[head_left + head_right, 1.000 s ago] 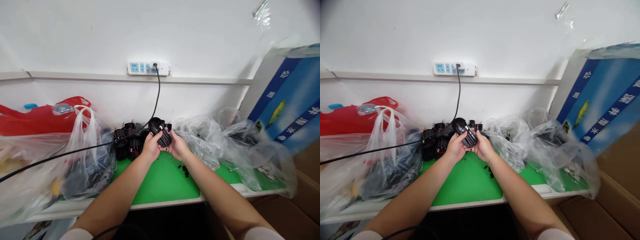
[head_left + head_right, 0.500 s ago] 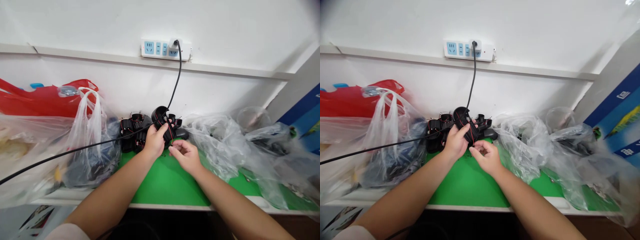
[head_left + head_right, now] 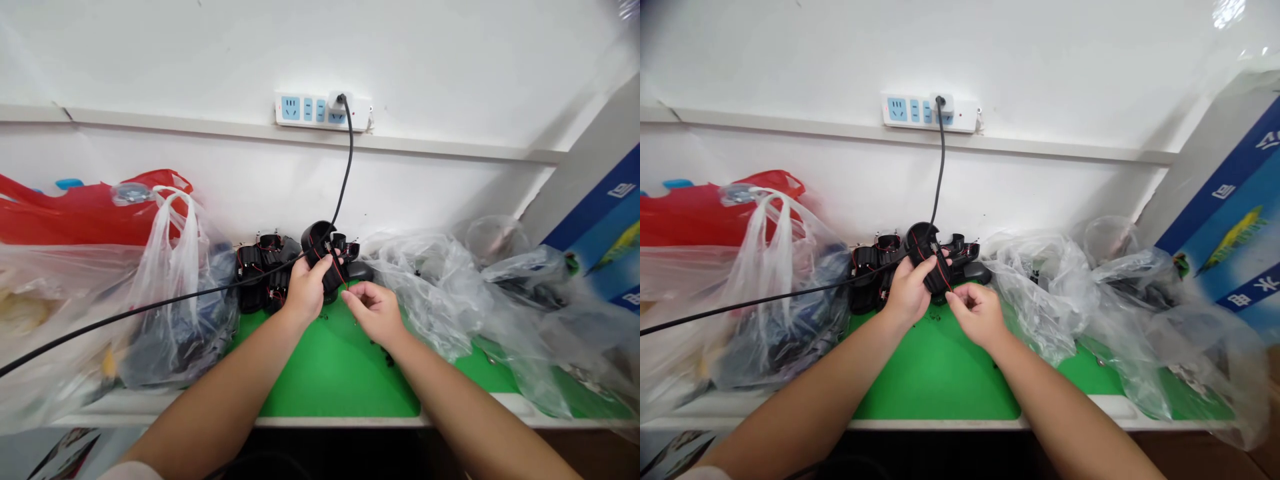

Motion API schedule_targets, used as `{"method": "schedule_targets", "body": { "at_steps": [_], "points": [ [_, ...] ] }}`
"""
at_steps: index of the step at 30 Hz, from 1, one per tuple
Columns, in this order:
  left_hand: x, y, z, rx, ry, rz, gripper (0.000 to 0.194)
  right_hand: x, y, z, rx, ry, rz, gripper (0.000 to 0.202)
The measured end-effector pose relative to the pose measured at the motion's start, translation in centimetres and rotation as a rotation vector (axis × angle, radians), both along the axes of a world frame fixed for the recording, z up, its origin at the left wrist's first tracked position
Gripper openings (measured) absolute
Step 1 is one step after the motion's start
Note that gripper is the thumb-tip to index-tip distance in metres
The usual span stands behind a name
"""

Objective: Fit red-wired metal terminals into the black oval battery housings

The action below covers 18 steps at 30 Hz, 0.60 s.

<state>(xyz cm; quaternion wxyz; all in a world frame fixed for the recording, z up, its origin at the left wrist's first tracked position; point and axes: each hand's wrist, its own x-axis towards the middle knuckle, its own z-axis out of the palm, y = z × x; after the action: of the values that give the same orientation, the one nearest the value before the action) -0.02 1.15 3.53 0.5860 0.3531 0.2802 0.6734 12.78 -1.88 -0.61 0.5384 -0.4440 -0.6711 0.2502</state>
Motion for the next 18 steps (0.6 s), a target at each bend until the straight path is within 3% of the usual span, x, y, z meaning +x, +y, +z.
{"method": "schedule_targets", "body": {
  "at_steps": [11, 14, 18],
  "points": [
    [-0.5, -0.4, 0.5, -0.103, 0.087, -0.069, 0.045, 0.6, 0.1, 0.6, 0.313, -0.203, -0.047, 0.022],
    [-0.6, -0.3, 0.4, -0.120, 0.098, -0.076, 0.044, 0.8, 0.0, 0.5, 0.364, -0.243, 0.035, 0.019],
    [-0.7, -0.1, 0.2, -0.171, 0.117, -0.083, 0.041, 1.2, -0.1, 0.9, 0.380, -0.324, 0.252, 0.016]
  ]
}}
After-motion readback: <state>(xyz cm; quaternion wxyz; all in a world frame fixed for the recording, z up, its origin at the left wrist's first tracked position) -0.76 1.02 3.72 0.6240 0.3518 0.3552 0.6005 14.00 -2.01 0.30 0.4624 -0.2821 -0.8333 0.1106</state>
